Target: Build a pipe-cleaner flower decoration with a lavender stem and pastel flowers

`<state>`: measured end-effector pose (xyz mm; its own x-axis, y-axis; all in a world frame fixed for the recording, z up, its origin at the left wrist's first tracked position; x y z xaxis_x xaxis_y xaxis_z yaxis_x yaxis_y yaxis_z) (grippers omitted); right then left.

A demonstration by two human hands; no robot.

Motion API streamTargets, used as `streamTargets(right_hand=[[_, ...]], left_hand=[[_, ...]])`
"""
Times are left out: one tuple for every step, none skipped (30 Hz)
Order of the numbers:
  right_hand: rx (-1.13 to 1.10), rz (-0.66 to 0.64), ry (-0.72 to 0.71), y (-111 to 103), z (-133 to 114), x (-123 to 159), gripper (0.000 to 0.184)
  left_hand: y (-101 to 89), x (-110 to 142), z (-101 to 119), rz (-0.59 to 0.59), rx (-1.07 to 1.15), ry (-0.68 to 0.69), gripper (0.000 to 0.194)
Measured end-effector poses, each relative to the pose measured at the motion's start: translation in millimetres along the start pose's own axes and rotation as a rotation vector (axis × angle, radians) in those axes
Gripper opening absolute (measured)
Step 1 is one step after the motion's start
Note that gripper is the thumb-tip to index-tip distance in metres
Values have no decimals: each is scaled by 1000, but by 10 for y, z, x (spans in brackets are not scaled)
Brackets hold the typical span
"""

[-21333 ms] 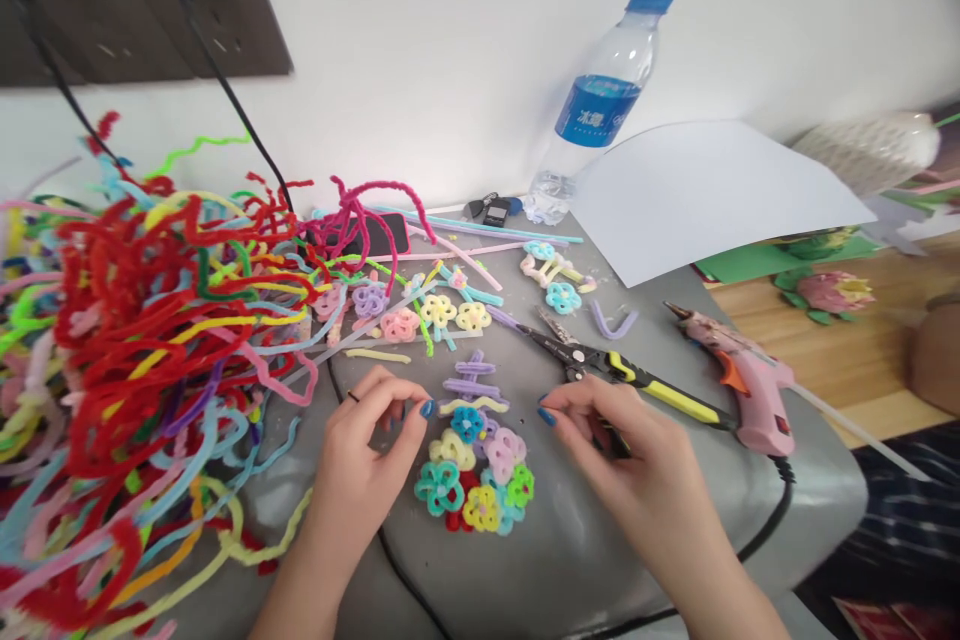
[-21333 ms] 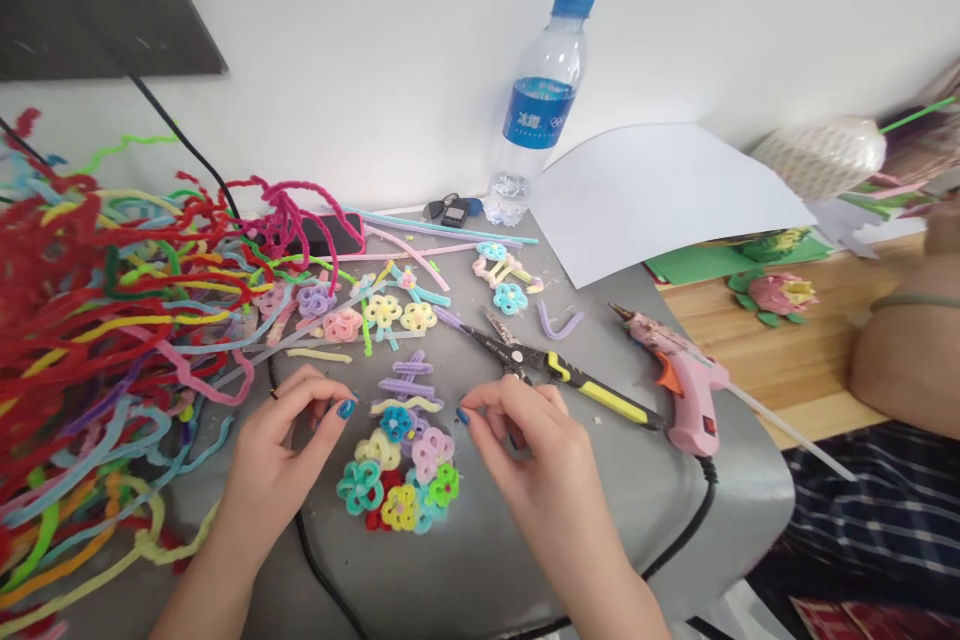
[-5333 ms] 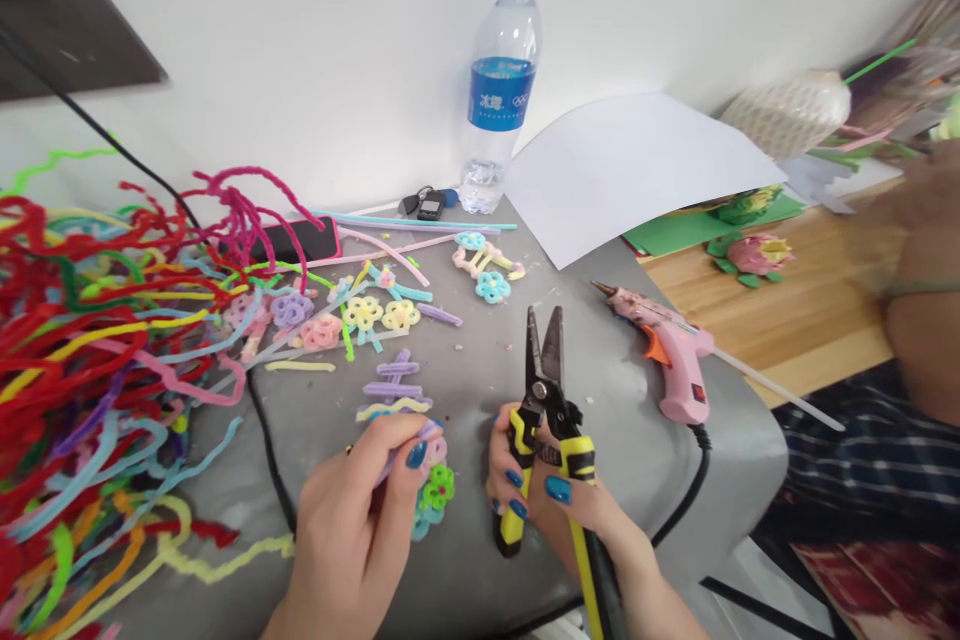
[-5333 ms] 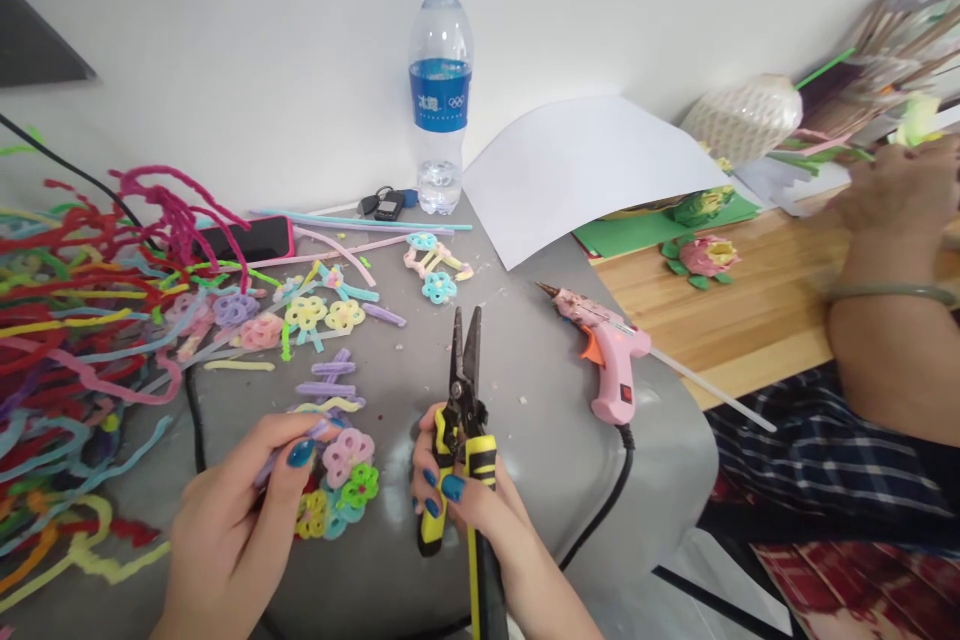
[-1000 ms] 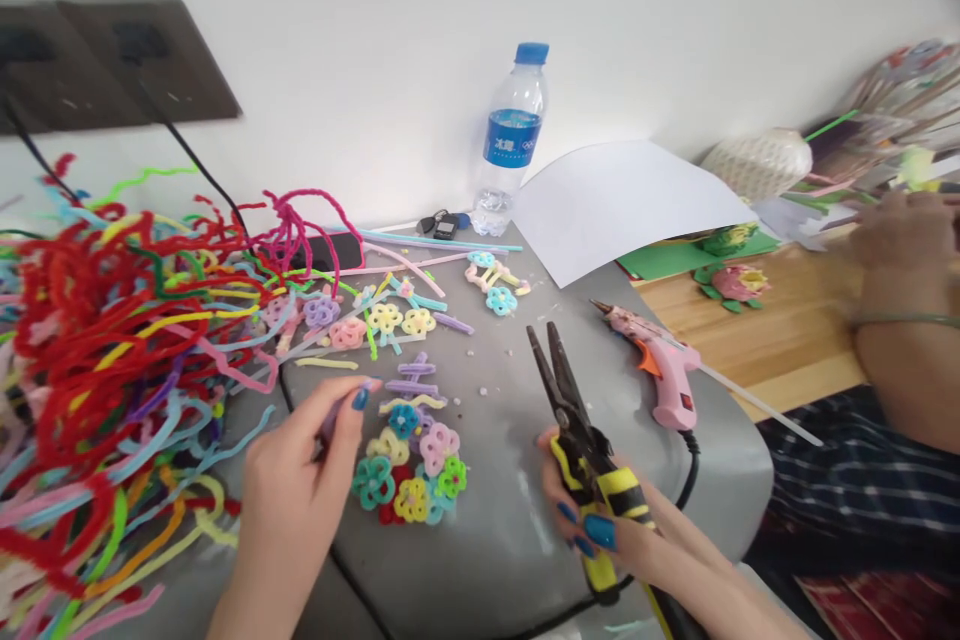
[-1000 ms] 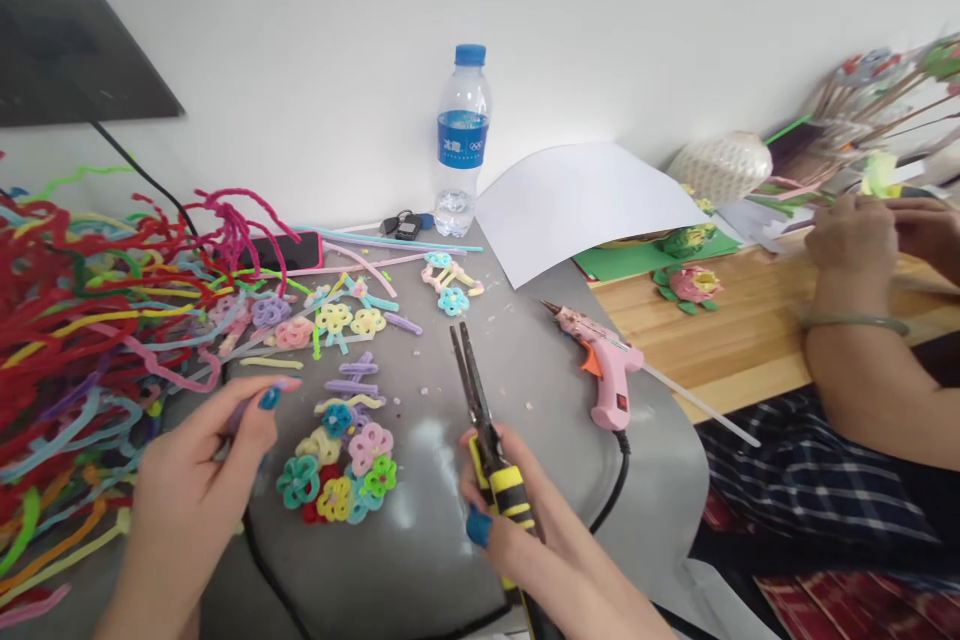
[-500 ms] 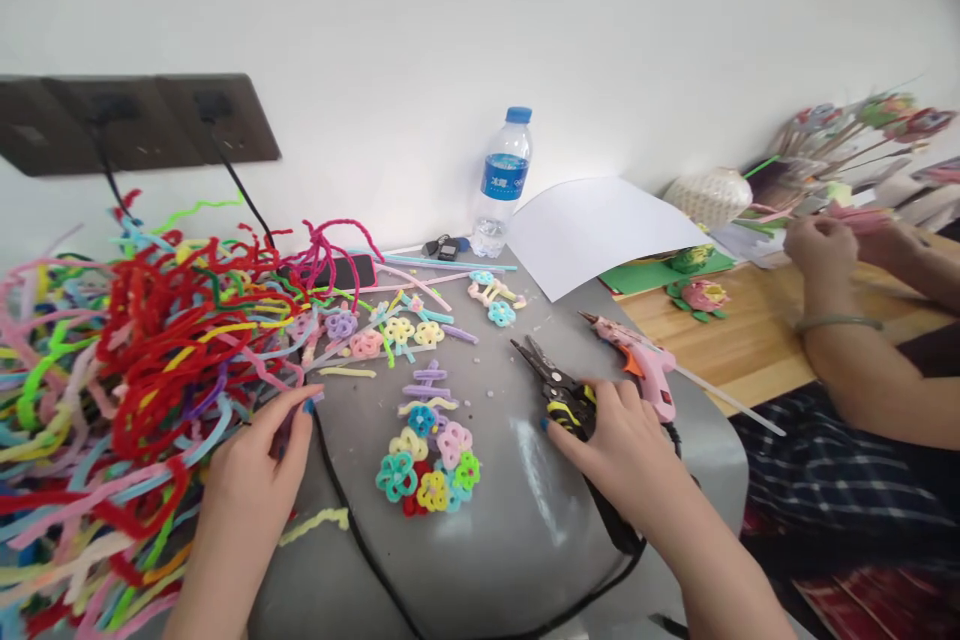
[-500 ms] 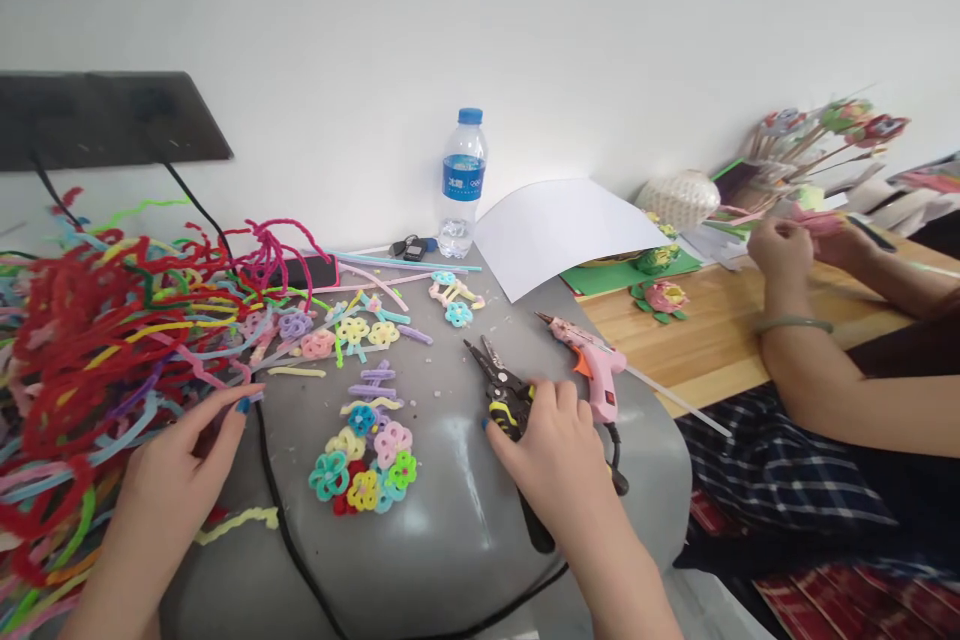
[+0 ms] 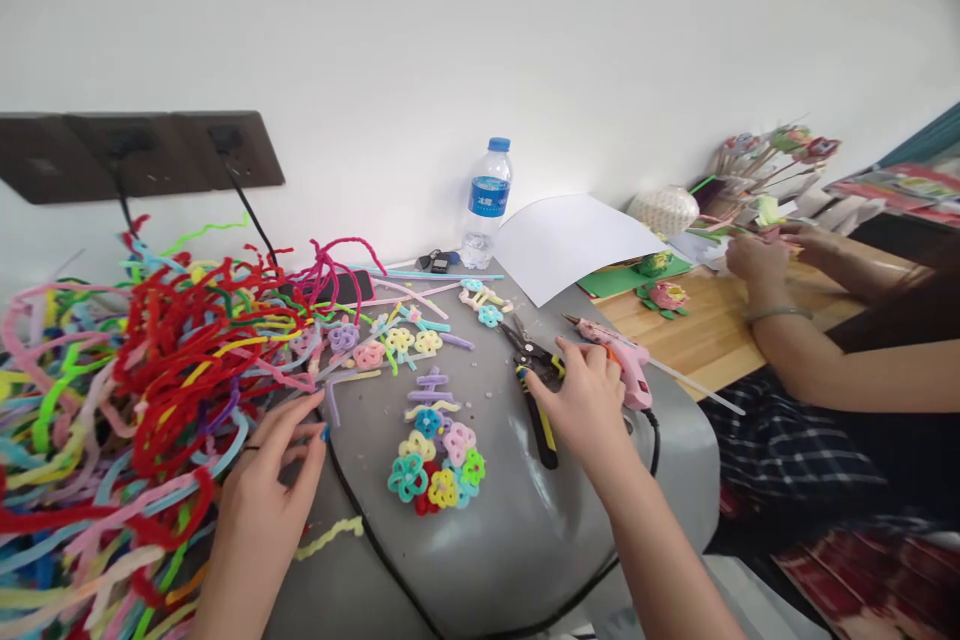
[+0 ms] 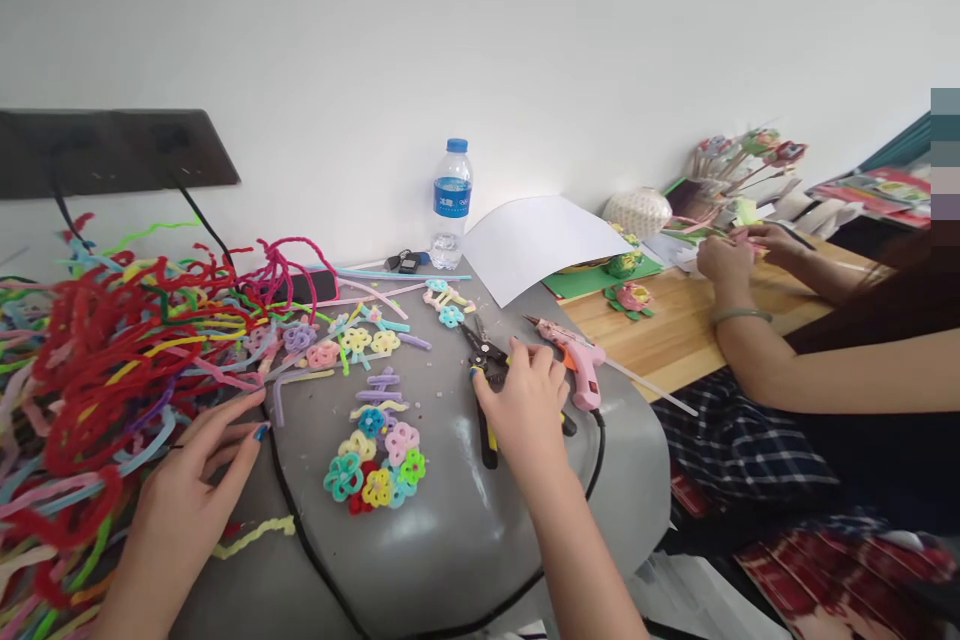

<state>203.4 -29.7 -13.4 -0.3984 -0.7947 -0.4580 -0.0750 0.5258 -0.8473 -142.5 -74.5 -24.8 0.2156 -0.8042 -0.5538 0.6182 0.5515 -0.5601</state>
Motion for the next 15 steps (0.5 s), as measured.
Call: streamTargets(right_hand=[[-41, 51, 5, -45, 91, -38, 44], [-67, 92, 25, -99, 203, -92, 38], [-81, 113, 55, -153, 329, -159, 32], [-64, 121, 108, -203, 467, -233, 28], [-30, 84, 163, -236, 605, -307, 26], [3, -6, 228, -246, 738, -374, 25], [45, -107, 309, -240, 861, -427, 25], [52, -152, 339, -229, 957, -474, 26], [48, -200, 356, -204, 1032, -507, 28], [35, -241, 364, -173, 1087, -529, 30], [12, -267, 358, -142, 1124, -542, 32], [-12, -289, 353, -117, 1150, -547, 34], [-35, -299, 348, -102, 1168, -546, 36], [-56, -293, 347, -103, 1183, -541, 36], [-77, -275, 349, -120, 1197, -533, 36]], left_hand=[[-21, 2, 16, 5, -14, 51, 30], [-43, 7, 37, 17, -37, 102, 29], [-63, 13, 66, 34, -58, 149, 27], [-77, 22, 103, 47, -68, 192, 26], [-82, 35, 148, 51, -63, 227, 24], [-78, 51, 202, 48, -44, 262, 22], [-65, 71, 259, 36, -24, 288, 20], [-51, 92, 316, 51, -3, 302, 18], [-30, 118, 372, 49, 24, 321, 18], [-5, 145, 421, 42, 47, 335, 17], [21, 175, 462, 30, 69, 351, 16], [46, 206, 492, 12, 85, 364, 16], [69, 237, 510, -5, 92, 374, 17], [86, 266, 517, -17, 91, 381, 17], [100, 292, 517, -28, 83, 384, 18]])
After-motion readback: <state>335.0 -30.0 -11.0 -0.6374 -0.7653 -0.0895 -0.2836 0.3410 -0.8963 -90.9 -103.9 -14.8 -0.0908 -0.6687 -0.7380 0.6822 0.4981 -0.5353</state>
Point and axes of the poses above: each hand's wrist, its own x-axis away from the middle knuckle, its own y-axis out of the palm, z = x × y, the point moved 2 cm from there along -x, towards the middle knuckle, and after that the axes turned 14 degrees about z, right-handed, at the moved point
